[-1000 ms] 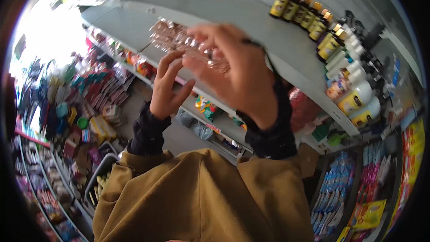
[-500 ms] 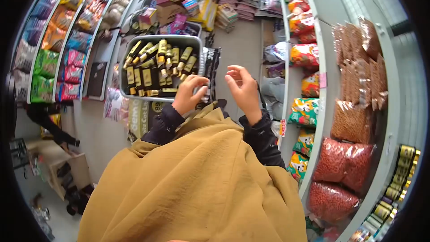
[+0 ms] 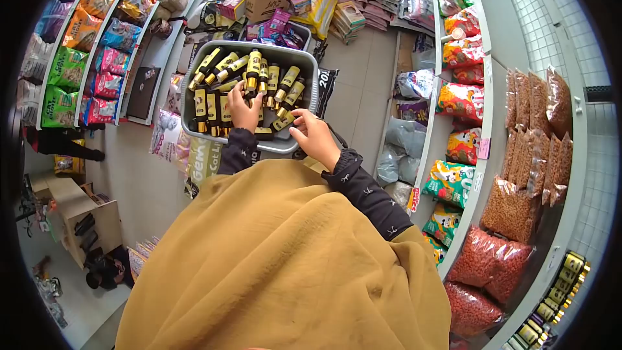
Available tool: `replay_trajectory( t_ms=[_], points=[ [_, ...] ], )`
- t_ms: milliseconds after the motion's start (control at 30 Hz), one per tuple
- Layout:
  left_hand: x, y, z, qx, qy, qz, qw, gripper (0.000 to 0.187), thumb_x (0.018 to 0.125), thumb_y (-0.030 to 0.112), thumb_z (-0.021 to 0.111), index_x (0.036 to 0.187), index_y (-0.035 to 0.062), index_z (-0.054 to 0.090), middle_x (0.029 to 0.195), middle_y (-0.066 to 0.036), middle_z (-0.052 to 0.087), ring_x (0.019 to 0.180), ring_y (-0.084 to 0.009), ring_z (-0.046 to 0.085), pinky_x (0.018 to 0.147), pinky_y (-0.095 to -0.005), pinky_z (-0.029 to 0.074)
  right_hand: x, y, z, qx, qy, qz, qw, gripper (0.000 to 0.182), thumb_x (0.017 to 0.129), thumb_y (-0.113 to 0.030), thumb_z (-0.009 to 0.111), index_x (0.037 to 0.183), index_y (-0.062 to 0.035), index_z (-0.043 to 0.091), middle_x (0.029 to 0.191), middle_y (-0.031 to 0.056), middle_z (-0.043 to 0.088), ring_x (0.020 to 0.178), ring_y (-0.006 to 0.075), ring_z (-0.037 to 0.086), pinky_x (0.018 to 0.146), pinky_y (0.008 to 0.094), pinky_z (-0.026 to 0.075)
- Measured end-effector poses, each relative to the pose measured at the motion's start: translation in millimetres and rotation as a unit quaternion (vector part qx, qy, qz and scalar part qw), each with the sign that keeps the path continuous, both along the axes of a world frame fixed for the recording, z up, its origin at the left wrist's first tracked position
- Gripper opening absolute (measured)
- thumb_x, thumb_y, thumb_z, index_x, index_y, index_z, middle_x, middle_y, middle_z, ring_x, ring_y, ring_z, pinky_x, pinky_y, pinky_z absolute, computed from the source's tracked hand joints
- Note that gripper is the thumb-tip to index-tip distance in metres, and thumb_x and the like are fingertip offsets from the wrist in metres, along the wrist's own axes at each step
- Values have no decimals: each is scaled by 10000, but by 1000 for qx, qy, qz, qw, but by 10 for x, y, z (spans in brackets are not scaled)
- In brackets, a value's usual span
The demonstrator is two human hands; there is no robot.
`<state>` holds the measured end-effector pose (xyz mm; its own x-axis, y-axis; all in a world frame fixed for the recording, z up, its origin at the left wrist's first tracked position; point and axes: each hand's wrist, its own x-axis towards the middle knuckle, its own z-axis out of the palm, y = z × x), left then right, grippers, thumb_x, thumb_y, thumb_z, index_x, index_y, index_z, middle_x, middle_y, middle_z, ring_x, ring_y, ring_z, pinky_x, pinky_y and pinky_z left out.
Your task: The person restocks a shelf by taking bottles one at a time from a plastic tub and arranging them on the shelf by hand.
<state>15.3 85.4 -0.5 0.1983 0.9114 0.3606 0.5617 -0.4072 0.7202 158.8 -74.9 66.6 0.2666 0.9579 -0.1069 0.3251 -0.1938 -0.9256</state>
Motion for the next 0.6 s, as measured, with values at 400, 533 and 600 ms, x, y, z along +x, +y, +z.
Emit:
replay_trajectory(
  t_ms=[400,533,600],
  points=[
    [-9,316,-85,-81,-57,31,995,354,814,141,691,1134,27,592,991,-90,621,825,-192,631,713,-315,501,106,330,26,-16,37,-13,999,349,842,-107,650,1156,-5,537,890,107,655,729,173,651,684,290,523],
    [-18,314,186,-113,-205,7,972,265,833,90,655,1090,35,626,995,-75,600,772,-148,632,672,-252,501,139,336,16,-42,63,-28,997,337,854,-121,642,1154,-7,542,896,99,658,732,160,650,687,289,525],
    [-8,291,347,-141,-205,-26,968,274,843,84,645,1110,30,617,993,-61,595,778,-129,626,675,-237,499,171,294,1,-55,86,-37,994,352,870,-142,635,1178,-6,534,925,96,657,759,150,648,703,292,524]
  ],
)
